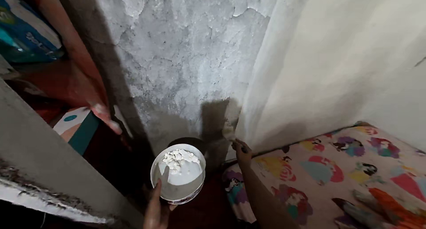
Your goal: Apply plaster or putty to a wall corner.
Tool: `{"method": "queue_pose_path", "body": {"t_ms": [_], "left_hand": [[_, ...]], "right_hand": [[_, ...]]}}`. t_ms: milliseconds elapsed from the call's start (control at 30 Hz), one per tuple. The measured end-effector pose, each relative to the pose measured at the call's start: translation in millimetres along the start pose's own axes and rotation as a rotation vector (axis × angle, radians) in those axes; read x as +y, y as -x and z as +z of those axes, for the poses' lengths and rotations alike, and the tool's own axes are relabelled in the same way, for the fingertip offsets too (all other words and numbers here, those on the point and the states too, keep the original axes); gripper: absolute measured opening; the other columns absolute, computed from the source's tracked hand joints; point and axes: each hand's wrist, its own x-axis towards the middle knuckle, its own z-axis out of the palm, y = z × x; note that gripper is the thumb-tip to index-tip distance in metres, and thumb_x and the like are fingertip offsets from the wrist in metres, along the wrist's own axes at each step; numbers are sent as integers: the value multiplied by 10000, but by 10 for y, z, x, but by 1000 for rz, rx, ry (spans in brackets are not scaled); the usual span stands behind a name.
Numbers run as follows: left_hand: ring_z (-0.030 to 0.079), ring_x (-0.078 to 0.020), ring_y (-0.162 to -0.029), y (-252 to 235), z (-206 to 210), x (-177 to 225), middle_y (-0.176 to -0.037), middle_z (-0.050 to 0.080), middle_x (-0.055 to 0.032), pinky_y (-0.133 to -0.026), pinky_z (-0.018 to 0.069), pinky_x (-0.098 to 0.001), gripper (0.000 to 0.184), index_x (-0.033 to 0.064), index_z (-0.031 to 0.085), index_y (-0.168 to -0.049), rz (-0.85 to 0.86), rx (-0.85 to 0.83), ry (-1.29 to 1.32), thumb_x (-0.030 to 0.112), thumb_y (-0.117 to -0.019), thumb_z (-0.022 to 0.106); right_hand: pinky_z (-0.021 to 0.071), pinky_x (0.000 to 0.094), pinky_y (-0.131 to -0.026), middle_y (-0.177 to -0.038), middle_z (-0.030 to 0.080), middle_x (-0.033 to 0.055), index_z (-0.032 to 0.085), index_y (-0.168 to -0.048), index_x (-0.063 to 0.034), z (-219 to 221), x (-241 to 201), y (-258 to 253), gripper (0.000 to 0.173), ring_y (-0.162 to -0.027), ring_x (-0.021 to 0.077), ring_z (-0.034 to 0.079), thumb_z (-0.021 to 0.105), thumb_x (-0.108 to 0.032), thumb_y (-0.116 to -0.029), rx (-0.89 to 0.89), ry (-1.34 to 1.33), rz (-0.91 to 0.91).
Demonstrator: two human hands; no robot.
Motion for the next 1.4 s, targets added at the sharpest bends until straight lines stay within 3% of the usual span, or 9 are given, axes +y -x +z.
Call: {"method": "queue_pose_path", "body": {"t_ms": [167, 300, 400, 500, 667, 800, 1033, 1267, 1400], "left_hand": [[709, -269, -717, -10, -37, 29, -1045, 702, -182, -517, 584, -384, 461, 131, 495, -1410, 5, 18, -9, 446, -1095, 374], [694, -251, -671, -47, -76, 9, -1014, 705, -172, -484, 568, -365, 449, 142, 501, -1402, 34, 7, -1, 444, -1096, 370], [720, -275, -741, -31, -73, 24, -1072, 706, -176, -521, 591, -388, 460, 154, 492, -1419, 17, 27, 0, 455, -1094, 369], [716, -280, -730, -34, -49, 33, -1061, 706, -182, -520, 590, -388, 454, 135, 501, -1410, 17, 30, 5, 438, -1097, 371], [703, -269, -692, -45, -18, -9, -1038, 703, -180, -491, 573, -378, 463, 152, 494, -1416, 20, 39, 27, 459, -1095, 363], [711, -278, -721, -43, -72, 18, -1047, 705, -179, -513, 584, -393, 457, 158, 506, -1415, 28, 39, 35, 453, -1095, 368], [715, -272, -733, -23, -85, 27, -1078, 699, -169, -510, 586, -390, 462, 212, 412, -1488, 45, 81, 58, 445, -1090, 391], [720, -283, -785, 9, -37, 47, -1099, 700, -170, -550, 593, -402, 455, 174, 480, -1442, 33, 89, 59, 448, -1092, 385], [711, -281, -752, -33, -68, 14, -1077, 697, -180, -540, 589, -398, 465, 151, 494, -1420, 30, 64, 40, 460, -1089, 386]], "right_hand": [[591, 343, -789, -972, 714, 188, 661, -1207, 101, -74, -464, -257, 287, -796, 172, 689, 586, -122, -1042, 83, 19, 126], [628, 350, -745, -878, 723, 126, 675, -1091, 101, 45, -1202, -734, 216, -740, 163, 715, 595, -87, -1019, 122, -139, -123], [643, 373, -796, -948, 744, 84, 648, -1172, 75, -54, -1453, -773, 217, -803, 176, 742, 571, -51, -1012, 127, -327, -274], [616, 390, -902, -1044, 740, 133, 614, -1238, 121, -76, -990, -594, 303, -920, 201, 737, 548, -90, -1031, 95, -270, -339], [622, 320, -808, -990, 739, 177, 642, -1223, 128, -113, 84, -109, 288, -822, 156, 733, 576, -74, -1028, 84, -127, 60], [626, 320, -794, -982, 732, 158, 613, -1241, 128, -121, -243, -174, 289, -809, 157, 732, 539, -80, -1056, 108, -208, 128], [627, 407, -897, -1041, 750, 122, 588, -1258, 104, -46, -1277, -623, 294, -918, 225, 754, 521, -77, -1036, 31, -384, -319], [616, 330, -848, -1044, 732, 185, 627, -1238, 134, -120, -227, -307, 297, -872, 167, 731, 577, -65, -1023, 44, -97, -54], [607, 319, -774, -969, 726, 176, 634, -1246, 107, -169, -386, -243, 291, -786, 155, 708, 573, -97, -1047, 46, -17, 142]]}}
